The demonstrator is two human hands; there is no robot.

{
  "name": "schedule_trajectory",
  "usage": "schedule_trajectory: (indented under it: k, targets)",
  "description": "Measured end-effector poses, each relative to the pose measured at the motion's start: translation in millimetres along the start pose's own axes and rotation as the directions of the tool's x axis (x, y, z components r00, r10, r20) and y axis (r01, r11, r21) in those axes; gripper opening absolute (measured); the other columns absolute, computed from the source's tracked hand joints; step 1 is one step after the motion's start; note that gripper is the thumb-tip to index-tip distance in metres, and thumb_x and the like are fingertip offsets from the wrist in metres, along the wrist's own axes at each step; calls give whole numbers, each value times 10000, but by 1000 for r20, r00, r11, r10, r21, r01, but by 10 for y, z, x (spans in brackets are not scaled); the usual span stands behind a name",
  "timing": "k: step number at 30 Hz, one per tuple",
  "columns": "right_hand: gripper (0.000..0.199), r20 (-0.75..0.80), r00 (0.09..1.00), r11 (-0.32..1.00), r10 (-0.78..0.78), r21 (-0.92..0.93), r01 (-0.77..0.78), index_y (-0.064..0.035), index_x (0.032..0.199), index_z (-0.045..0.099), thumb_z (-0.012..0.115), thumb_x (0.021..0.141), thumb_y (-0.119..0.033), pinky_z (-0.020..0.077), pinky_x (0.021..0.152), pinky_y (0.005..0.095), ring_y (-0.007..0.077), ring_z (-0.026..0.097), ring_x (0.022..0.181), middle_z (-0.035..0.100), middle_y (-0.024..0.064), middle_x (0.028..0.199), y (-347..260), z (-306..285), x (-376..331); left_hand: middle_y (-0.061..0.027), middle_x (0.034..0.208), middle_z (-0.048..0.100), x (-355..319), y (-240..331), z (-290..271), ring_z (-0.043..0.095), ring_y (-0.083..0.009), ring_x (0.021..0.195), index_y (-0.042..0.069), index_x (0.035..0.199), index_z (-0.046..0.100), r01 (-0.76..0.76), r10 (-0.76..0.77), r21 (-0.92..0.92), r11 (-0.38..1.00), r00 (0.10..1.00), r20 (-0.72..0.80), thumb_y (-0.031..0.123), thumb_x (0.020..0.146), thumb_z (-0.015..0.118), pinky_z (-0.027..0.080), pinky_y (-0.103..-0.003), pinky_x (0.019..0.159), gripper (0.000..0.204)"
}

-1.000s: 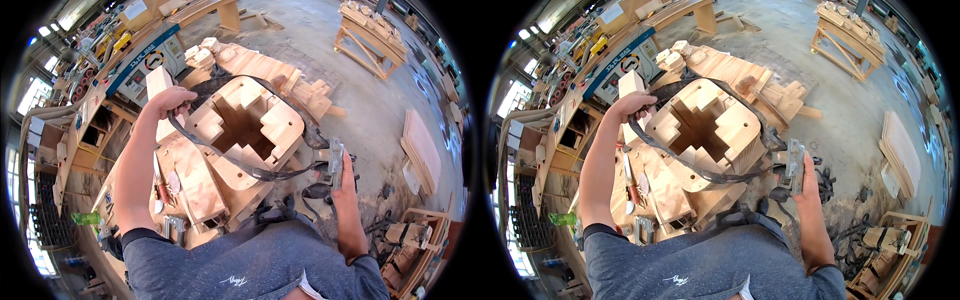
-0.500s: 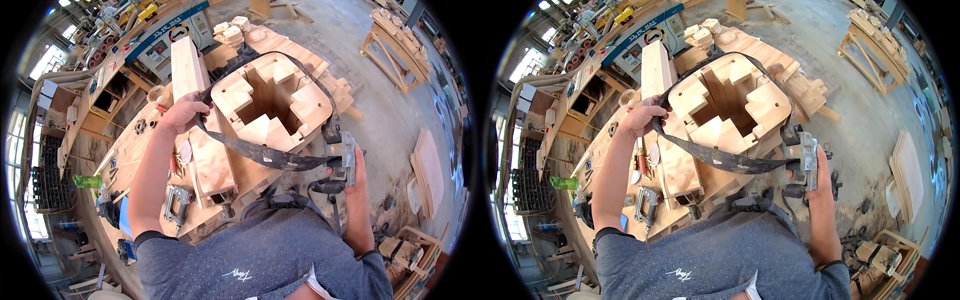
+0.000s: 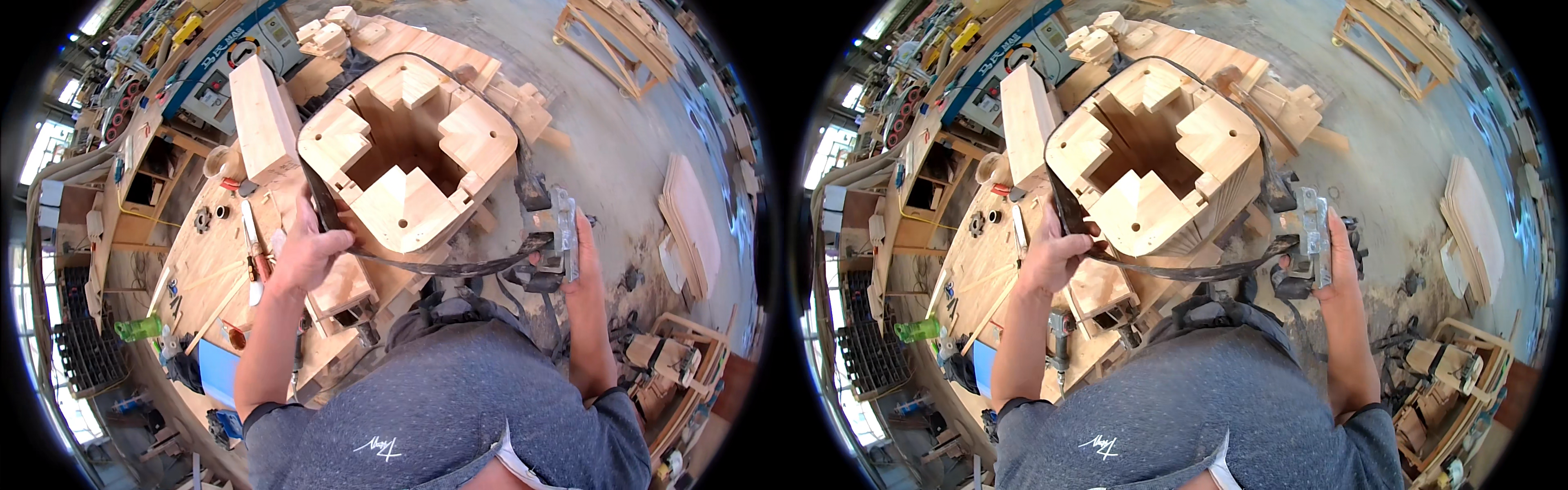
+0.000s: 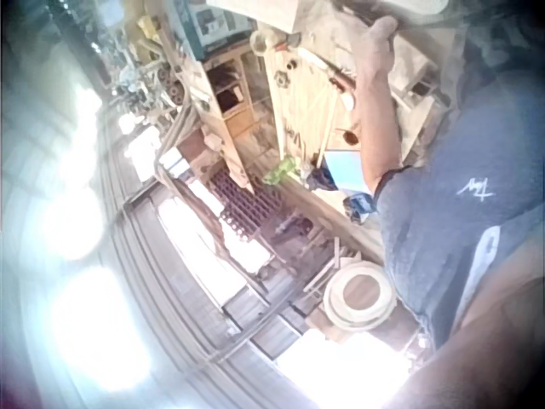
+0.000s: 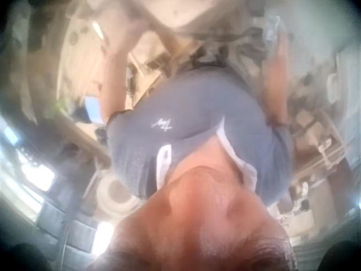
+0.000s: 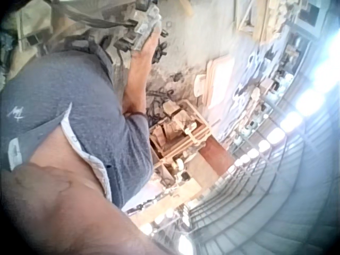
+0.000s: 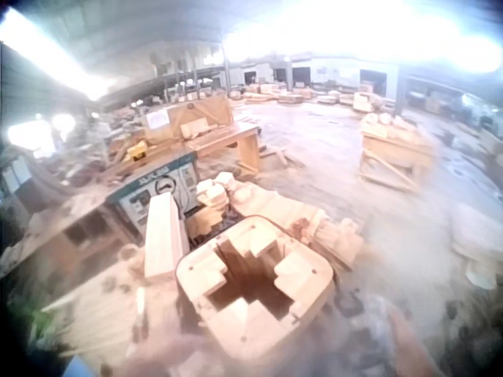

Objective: The person assembles a wooden chair frame by hand, using a wooden mallet to tap dowels and joints into place. They apply glue to the joints with a brush and use a strap clamp to secure the assembled frame. The person works with various wooden components, including legs and stretchers, in a workshop setting.

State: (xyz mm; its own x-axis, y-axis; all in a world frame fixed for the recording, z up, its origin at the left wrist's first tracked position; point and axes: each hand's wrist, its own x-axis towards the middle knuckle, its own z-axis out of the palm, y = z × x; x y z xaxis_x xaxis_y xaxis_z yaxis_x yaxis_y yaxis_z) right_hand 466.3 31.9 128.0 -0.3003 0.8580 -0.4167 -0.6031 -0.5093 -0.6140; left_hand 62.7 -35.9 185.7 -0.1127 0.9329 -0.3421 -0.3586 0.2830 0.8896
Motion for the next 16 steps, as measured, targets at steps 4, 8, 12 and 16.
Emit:
schedule_trajectory:
  k: [4, 8, 12, 16]
  targets:
    - [459, -33, 999, 1000, -10, 3, 10, -116, 1284, 619, 524, 1025, -482, 624, 589, 453, 266, 724, 819, 734, 120, 1079, 66, -6, 17, -93, 1076, 539, -108, -163, 71, 632, -205, 943, 49, 1410, 282, -7, 0, -112, 994, 998, -64, -77, 746, 604, 584, -377, 810, 748]
    - [446, -27, 999, 997, -26, 77, 28, -121, 1269, 622, 539, 1019, -481, 624, 596, 460, 268, 726, 823, 727, 120, 1109, 4, -123, -40, -88, 1070, 562, -79, -307, 45, 633, -209, 961, 28, 1343, 370, -98, 83, -94, 991, 985, -151, 16, 857, 613, 573, -435, 863, 543]
    - [571, -19, 999, 999, -39, -16, 39, -70, 1341, 587, 507, 1016, -532, 634, 615, 445, 318, 726, 910, 716, 155, 1147, -32, -258, -74, -93, 1105, 622, 19, -411, 27, 640, -211, 980, 27, 1334, 446, -186, 166, -110, 976, 972, -168, 131, 1005, 533, 548, -440, 905, 356]
    - [506, 8, 1000, 1000, 12, 14, -12, -134, 1331, 586, 578, 993, -511, 622, 622, 477, 253, 710, 917, 709, 101, 1151, 39, -90, -188, -50, 1058, 610, 162, -410, -39, 600, -167, 935, 65, 1266, 518, -195, 158, -193, 962, 969, -189, 161, 1045, 496, 542, -371, 836, 242]
